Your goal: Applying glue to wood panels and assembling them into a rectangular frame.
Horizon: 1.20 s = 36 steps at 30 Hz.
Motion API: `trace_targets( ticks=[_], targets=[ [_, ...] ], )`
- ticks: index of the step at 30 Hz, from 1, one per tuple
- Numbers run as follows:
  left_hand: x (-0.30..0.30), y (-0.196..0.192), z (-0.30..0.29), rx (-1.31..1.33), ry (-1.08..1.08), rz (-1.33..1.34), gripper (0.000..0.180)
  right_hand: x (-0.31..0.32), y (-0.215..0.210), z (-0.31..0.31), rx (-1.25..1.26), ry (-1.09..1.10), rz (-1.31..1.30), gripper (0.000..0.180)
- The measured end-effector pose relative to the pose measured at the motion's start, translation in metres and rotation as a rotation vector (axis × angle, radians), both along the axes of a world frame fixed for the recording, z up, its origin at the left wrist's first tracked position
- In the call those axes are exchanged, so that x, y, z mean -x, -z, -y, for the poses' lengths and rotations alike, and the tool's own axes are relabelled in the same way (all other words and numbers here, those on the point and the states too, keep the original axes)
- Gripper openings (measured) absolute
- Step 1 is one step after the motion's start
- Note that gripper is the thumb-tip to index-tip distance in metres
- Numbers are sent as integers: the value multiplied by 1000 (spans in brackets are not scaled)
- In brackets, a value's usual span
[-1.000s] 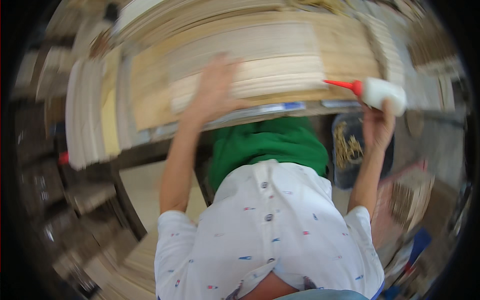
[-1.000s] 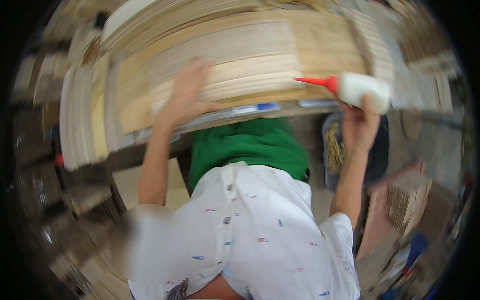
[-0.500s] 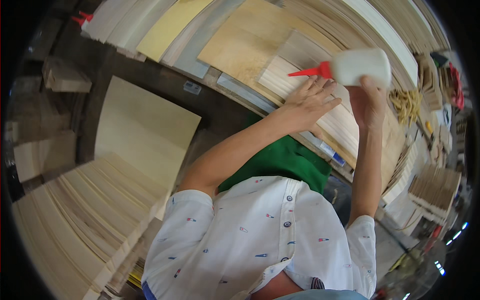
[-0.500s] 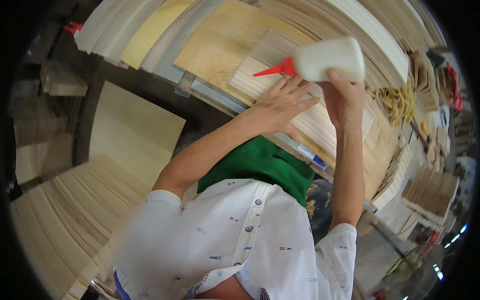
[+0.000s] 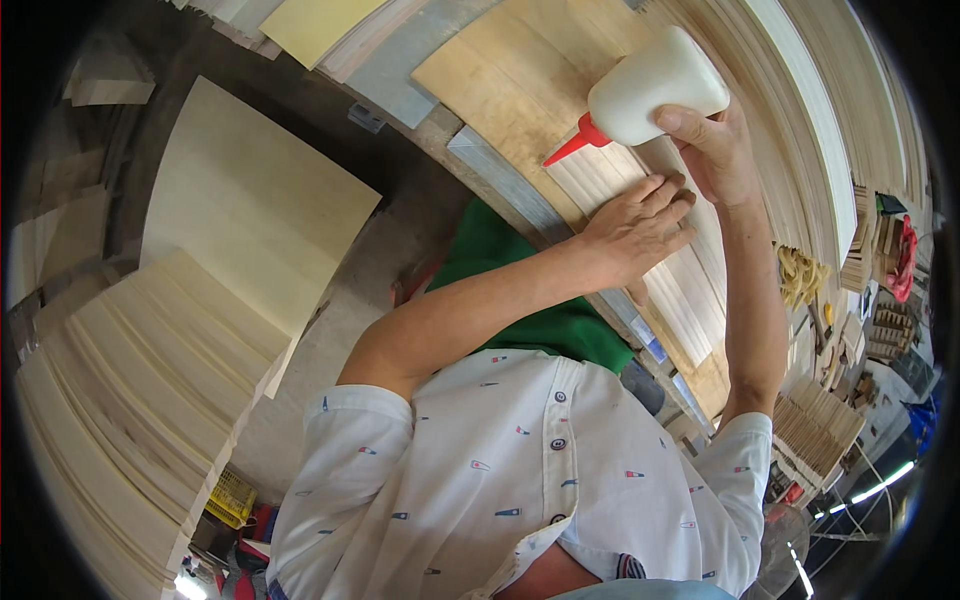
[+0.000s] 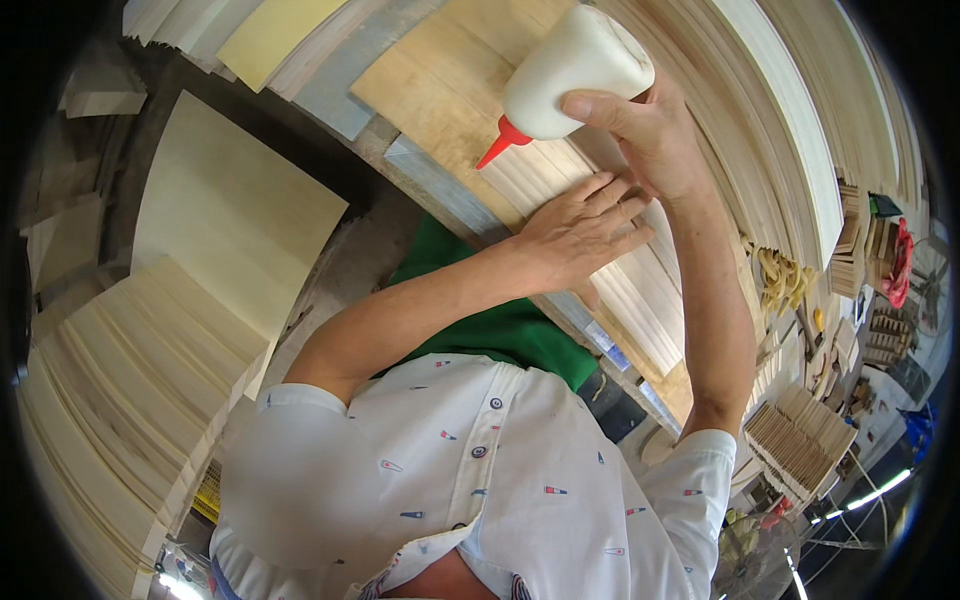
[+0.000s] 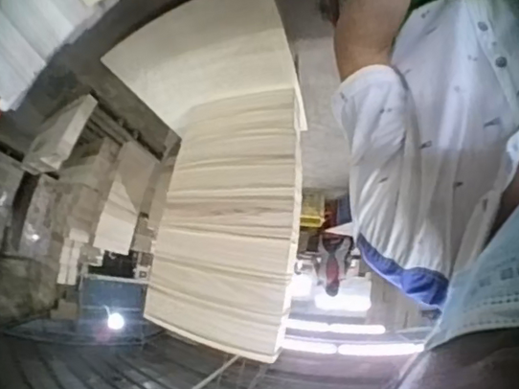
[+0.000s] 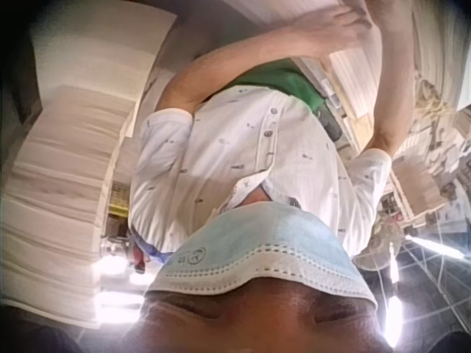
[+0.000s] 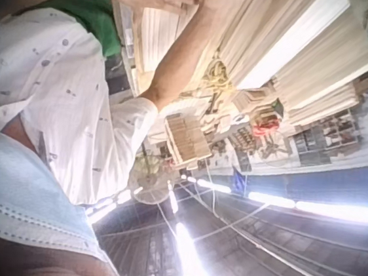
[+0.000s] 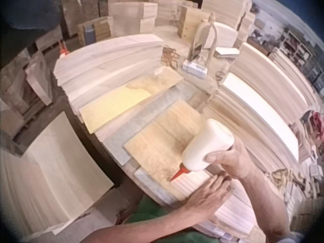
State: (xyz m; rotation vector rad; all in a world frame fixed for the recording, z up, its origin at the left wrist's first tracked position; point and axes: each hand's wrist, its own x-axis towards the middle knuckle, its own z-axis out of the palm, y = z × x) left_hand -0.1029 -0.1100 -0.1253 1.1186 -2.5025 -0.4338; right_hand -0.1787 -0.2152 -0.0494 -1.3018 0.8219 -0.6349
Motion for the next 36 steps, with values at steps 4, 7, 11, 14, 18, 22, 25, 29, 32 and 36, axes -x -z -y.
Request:
trace_targets(
  ticks=[4, 7, 11, 14, 18, 22, 25, 29, 32, 36],
  targets=[
    [1, 1, 2, 0, 12, 7, 89, 1, 1, 2, 37, -27, -36, 54],
    [3, 4, 1, 17, 8, -9, 88, 3, 1, 6, 84, -28, -40, 52],
    [2, 4, 1, 45, 1, 2, 87, 10, 1, 14, 163, 49, -24, 49],
    [3, 3, 0, 45, 3, -31, 86, 43, 13, 37, 151, 53, -79, 42],
    [-1, 4, 0, 34, 4, -48, 84, 32, 1, 35, 179, 43, -21, 38],
    [-1, 3, 1, 24, 11, -56, 83, 51, 6, 47, 211, 129, -71, 36],
    [-2, 3, 1, 18, 14, -57, 84, 56, 4, 51, 232, 141, -92, 34],
    [-1, 5, 1, 17, 15, -77, 86, 62, 1, 57, 285, 116, -108, 35],
    [-2, 6, 1, 12, 15, -82, 86, 40, -8, 44, 364, 205, -100, 52],
    [0, 6, 1, 12, 21, -101, 86, 46, -7, 47, 420, 246, -146, 54]
  ],
)
